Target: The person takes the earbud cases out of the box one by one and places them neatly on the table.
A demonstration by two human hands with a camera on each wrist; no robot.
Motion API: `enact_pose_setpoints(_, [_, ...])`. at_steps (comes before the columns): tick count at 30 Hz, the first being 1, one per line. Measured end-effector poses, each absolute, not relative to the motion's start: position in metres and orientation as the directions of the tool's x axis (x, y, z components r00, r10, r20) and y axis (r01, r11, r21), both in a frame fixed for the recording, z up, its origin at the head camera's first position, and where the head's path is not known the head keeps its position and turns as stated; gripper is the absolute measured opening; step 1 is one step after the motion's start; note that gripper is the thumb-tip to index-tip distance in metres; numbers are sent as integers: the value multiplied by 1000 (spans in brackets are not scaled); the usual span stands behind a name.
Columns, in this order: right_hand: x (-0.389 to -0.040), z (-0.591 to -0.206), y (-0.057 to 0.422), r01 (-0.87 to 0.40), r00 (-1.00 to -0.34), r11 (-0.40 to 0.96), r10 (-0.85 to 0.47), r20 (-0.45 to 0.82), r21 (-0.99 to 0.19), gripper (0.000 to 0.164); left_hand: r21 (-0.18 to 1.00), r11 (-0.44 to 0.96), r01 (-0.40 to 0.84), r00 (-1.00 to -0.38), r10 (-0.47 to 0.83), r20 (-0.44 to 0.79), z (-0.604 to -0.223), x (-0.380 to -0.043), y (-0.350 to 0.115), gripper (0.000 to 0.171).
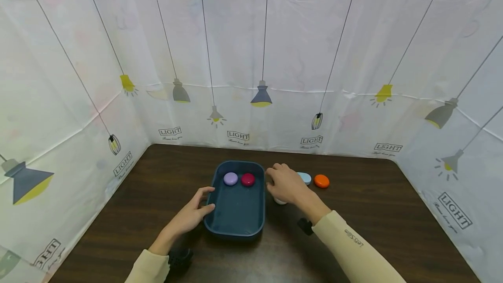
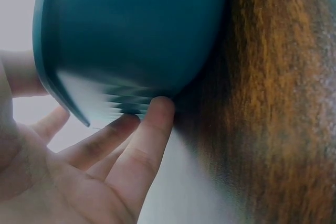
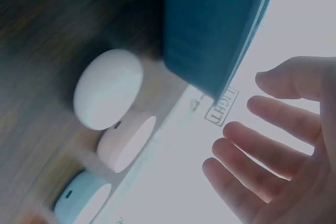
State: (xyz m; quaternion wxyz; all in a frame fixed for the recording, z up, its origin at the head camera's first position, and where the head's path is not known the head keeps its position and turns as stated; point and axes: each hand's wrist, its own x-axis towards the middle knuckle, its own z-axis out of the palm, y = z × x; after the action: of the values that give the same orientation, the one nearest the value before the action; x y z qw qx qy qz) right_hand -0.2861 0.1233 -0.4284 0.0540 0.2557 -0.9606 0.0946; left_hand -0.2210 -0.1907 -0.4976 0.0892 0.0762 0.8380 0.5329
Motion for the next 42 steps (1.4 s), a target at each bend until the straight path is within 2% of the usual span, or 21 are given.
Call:
enact_pose_setpoints(21, [-302,-423,76,-580,-809,805,-550,208,-127,33,905,424,37,-973,221,-64,-499,-220,-192,49])
enact_pose_setpoints(29, [-314,-431,59,-569,-821,813,-551,148,-127,35,911,410,39,-972,227,-60,-500,-222,-191,49])
enact_pose_setpoints(42, [-327,-449,41,-521,-851,850,-524,-19,-78,38,919,392,42,-970,236,-57,-499,-223,-192,48])
